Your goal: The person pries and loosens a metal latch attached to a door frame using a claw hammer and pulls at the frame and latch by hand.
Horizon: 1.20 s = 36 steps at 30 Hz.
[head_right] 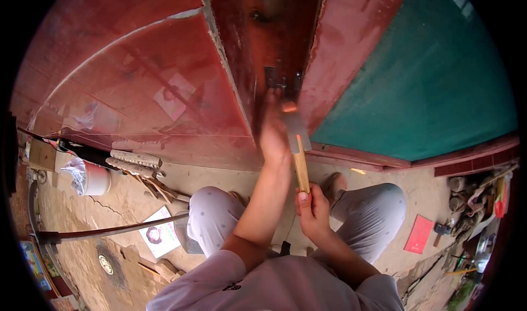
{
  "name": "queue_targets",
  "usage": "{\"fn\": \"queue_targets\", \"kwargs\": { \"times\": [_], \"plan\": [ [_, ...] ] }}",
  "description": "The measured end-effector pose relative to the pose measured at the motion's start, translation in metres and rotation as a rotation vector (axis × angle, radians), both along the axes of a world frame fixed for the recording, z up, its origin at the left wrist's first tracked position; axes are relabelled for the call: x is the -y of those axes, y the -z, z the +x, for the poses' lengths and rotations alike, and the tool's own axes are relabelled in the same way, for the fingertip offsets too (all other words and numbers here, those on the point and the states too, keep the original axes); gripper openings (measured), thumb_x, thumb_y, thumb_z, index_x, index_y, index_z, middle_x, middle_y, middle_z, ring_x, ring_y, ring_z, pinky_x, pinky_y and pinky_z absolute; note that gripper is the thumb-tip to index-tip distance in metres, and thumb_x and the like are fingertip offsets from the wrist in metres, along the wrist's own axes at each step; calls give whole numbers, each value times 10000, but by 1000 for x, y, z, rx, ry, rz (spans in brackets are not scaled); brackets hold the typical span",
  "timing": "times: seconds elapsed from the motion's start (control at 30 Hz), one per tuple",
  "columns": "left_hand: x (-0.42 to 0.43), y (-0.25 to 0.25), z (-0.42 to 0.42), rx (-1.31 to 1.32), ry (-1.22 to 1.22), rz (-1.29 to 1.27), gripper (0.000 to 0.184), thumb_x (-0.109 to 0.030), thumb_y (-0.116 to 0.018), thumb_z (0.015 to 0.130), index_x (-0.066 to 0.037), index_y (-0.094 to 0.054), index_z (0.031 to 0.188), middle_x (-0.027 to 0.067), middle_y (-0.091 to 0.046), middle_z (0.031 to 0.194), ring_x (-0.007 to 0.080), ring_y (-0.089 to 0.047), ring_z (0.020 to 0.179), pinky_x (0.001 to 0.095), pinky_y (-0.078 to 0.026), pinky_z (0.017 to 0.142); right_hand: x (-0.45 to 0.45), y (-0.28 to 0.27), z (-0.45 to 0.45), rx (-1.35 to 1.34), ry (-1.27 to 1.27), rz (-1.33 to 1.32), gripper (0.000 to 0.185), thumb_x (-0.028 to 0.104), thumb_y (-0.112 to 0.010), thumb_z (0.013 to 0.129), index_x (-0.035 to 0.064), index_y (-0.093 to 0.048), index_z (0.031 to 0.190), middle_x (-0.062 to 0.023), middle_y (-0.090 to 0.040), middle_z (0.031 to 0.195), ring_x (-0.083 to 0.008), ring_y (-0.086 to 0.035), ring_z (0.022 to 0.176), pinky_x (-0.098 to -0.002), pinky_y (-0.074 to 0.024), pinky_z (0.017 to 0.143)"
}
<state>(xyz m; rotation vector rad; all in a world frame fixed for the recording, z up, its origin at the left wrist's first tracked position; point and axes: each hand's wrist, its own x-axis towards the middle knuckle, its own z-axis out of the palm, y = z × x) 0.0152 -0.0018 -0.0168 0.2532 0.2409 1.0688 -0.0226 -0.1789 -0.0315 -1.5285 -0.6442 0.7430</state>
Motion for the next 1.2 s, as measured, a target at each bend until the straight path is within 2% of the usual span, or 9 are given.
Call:
{"fn": "queue_targets", "kwargs": {
  "times": [0.07, 0.17, 0.47, 0.53, 0.6, 0.77, 0.9, 0.97, 1.2],
  "plan": [
    [3, -26, -6, 41, 9, -173, 89, -112, -577, 921, -75, -599, 998, 20, -611, 842, 131, -584, 721, 298, -497, 652, 7, 2, 2, 24, -25, -14, 256, 261, -414, 1002, 18, -494, 1014, -8, -463, 679, -56, -385, 537, -200, -322, 490],
    [2, -27, -5, -56, -37, -218, 35, -109, -595, 912, -84, -591, 935, 17, -590, 777, 132, -576, 629, 269, -488, 570, 12, 3, 2, 41, -33, -57, 252, 254, -416, 1001, 16, -497, 1013, -7, -463, 679, -56, -384, 538, -201, -323, 490],
    [3, -29, -5, -68, -49, -240, 38, -118, -617, 902, -90, -592, 907, 1, -580, 781, 108, -557, 611, 252, -473, 547, 15, 7, 4, 38, -3, -78, 323, 329, -479, 976, 9, -519, 988, 6, -488, 645, -62, -438, 526, -226, -368, 484],
    [5, -30, -10, -195, 3, -110, 368, -237, -592, 918, -44, -479, 1211, 24, -511, 1165, 102, -475, 991, 242, -360, 843, 14, 5, 6, 61, -6, -77, 311, 317, -489, 971, 9, -522, 987, 0, -499, 652, -65, -444, 526, -228, -375, 488],
    [6, -32, -12, -265, 36, -49, 536, -294, -578, 926, -24, -424, 1362, 33, -476, 1356, 94, -440, 1168, 233, -312, 979, 14, 4, 10, 95, -10, -87, 296, 301, -505, 964, 8, -528, 986, -8, -507, 655, -70, -443, 522, -232, -380, 490],
    [4, -33, -13, -252, 67, -76, 511, -287, -583, 922, -38, -445, 1346, 12, -495, 1321, 72, -479, 1068, 217, -365, 896, 16, -2, 36, 269, -32, -154, 243, 240, -560, 924, 4, -552, 982, -49, -508, 647, -130, -456, 539, -274, -407, 539],
    [5, -27, -10, -165, 33, -36, 504, -292, -601, 908, -40, -467, 1323, 4, -515, 1274, 74, -500, 996, 222, -399, 827, 21, -6, 53, 428, -39, -184, 218, 198, -585, 888, 1, -557, 977, -86, -508, 666, -218, -499, 636, -319, -428, 661],
    [4, -23, -9, -152, 24, -18, 500, -291, -607, 903, -41, -475, 1316, 2, -520, 1257, 79, -506, 991, 229, -404, 826, 23, -6, 56, 426, -42, -156, 221, 198, -593, 886, 1, -557, 980, -86, -511, 671, -209, -500, 622, -313, -429, 647],
    [0, -22, -10, -222, 13, 2, 489, -287, -627, 885, -50, -499, 1293, -10, -550, 1208, 42, -543, 865, 181, -396, 587, 23, -10, 60, 474, -67, -128, 218, 186, -604, 884, 2, -555, 989, -72, -514, 649, -182, -507, 556, -295, -428, 601]
  ]
}}
